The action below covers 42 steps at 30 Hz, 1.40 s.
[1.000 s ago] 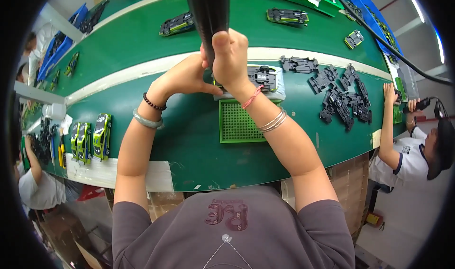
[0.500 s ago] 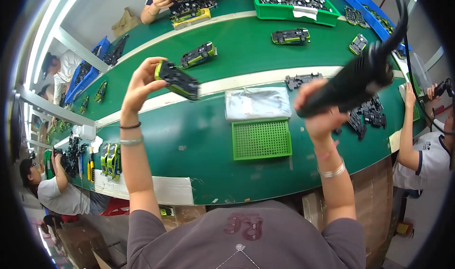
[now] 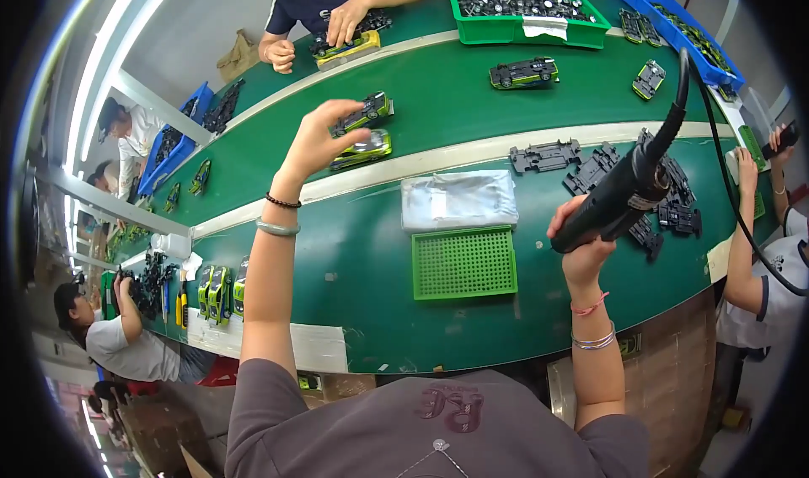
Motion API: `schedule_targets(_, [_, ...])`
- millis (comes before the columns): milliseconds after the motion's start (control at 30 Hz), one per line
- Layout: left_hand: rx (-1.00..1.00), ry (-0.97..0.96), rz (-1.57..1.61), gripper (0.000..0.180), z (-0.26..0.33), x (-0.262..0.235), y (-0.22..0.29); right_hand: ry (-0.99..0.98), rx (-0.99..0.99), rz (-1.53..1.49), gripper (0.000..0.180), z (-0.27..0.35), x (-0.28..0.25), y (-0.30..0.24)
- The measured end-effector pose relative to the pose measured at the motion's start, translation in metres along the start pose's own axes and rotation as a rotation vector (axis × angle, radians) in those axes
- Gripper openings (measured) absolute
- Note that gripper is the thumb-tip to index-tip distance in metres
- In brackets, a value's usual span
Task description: The person assembles toy cars along a conveyor line by securing screws into their chassis using an electric screwdriver, then places the finished toy cars into a cardboard box.
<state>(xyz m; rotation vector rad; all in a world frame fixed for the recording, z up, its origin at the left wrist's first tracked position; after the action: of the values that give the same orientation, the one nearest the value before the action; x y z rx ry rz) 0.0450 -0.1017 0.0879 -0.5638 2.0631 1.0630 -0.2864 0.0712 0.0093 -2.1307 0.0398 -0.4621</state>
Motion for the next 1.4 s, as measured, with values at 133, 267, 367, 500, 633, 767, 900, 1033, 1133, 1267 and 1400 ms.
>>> schedule_targets(133, [0.12,-0.077,0.035,0.029,-0.033,0.029,0.046,-0.02,-0.014,0.047,0.088,0.0,-0.002,-0.001])
schedule_targets(267, [0.239,-0.172,-0.072,0.028,-0.056,0.099,0.062,-0.035,-0.028,0.076,0.088,0.002,-0.001,-0.003])
schedule_targets(367, [0.184,-0.232,-0.224,0.032,-0.065,0.144,0.072,-0.024,-0.024,0.05,0.088,0.005,-0.002,0.001])
schedule_targets(500, [0.138,-0.298,-0.249,0.039,-0.061,0.159,0.062,-0.006,-0.022,0.008,0.088,0.003,0.0,0.001])
schedule_targets(633, [0.161,-0.202,-0.345,0.047,-0.024,0.112,0.02,-0.01,-0.016,-0.013,0.088,0.004,0.002,-0.002])
schedule_targets(767, [-0.048,-0.167,-0.45,0.044,0.043,0.026,-0.06,0.051,-0.011,0.035,0.089,0.004,0.0,-0.002])
schedule_targets(900, [-0.383,-0.125,-0.595,0.041,0.114,-0.074,-0.126,-0.001,-0.051,0.117,0.09,0.005,-0.003,-0.003])
schedule_targets(1033, [-0.61,-0.012,-0.772,0.037,0.189,-0.155,-0.145,-0.089,-0.085,0.093,0.089,0.002,-0.015,0.009])
schedule_targets(1133, [-0.662,0.151,-0.731,0.043,0.263,-0.195,-0.116,-0.135,-0.045,0.123,0.094,-0.001,-0.014,0.015])
schedule_targets(1267, [-0.692,0.409,-0.717,0.041,0.366,-0.207,-0.049,-0.144,-0.03,0.206,0.101,-0.011,-0.027,0.001])
schedule_targets(1400, [-1.034,0.313,-1.011,0.043,0.467,-0.166,0.046,-0.155,-0.012,0.25,0.102,-0.01,-0.019,0.006])
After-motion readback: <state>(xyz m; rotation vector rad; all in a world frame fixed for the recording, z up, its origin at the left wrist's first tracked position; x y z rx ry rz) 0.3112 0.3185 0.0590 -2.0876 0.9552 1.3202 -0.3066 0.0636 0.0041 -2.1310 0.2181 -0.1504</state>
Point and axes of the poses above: each hand's wrist, its own z-axis away from the middle knuckle, its own x-axis out of the palm, y = z × x, the point moved 3 cm from there along -z, towards the middle knuckle, and after that the axes turned 9 degrees about -x, right-handed, at the moved point
